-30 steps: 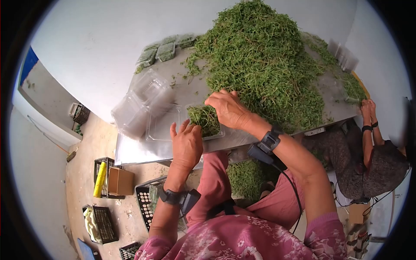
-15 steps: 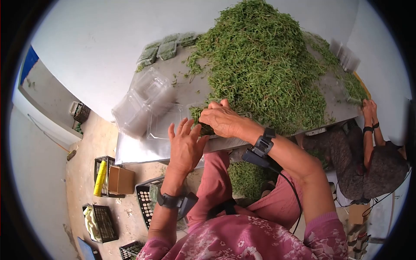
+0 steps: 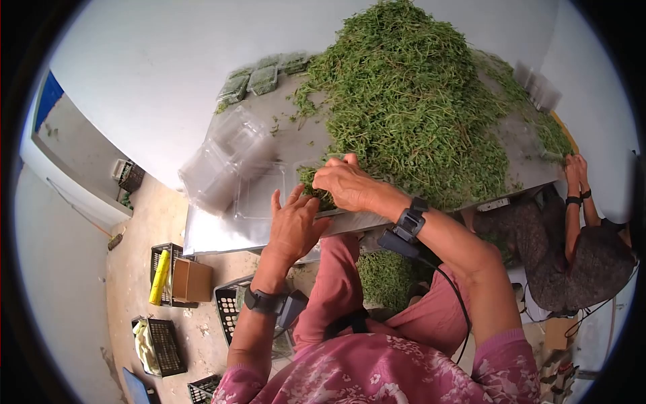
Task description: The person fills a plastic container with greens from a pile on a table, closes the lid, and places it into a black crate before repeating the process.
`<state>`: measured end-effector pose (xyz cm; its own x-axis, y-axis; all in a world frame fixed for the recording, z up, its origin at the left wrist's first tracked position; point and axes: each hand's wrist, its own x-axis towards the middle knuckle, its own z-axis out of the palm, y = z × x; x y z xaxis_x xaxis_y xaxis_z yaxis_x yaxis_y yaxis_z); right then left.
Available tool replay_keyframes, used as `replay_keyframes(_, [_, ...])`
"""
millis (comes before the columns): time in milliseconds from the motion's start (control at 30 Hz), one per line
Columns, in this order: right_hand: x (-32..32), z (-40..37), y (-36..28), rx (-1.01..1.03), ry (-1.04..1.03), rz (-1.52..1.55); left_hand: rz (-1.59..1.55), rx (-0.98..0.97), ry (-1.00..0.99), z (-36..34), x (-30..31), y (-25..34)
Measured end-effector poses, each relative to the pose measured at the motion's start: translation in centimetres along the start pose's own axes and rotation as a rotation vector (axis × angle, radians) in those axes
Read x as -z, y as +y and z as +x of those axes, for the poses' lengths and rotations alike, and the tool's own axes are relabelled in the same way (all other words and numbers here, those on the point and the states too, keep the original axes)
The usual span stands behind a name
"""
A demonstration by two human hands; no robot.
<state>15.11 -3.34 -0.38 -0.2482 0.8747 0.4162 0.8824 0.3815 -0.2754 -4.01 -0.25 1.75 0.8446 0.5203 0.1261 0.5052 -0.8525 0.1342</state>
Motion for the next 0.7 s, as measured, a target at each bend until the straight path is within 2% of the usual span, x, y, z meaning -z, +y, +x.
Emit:
replay_keyframes(100, [0.8, 0.3, -0.7, -0.029, 0.082, -0.023, -0.009, -0.036, 0.084, -0.5, -0.1, -0.2])
replay_keyframes(400, [3.4, 0.8, 0.6, -0.206, 0.141, -0.093, -0.09, -0.071, 0.277, 0.9, 2.0, -0.2])
replay_keyframes(567, [5.4, 0.6, 2.0, -0.36, 0.149, -0.033, -0.31, -0.034, 0.266, 3.6, 2.2, -0.5])
replay_keyframes(700, [5.5, -0.5, 4.1, -0.495, -0.011, 0.054, -0.346, -0.008, 0.176, 5.3, 0.6, -0.8])
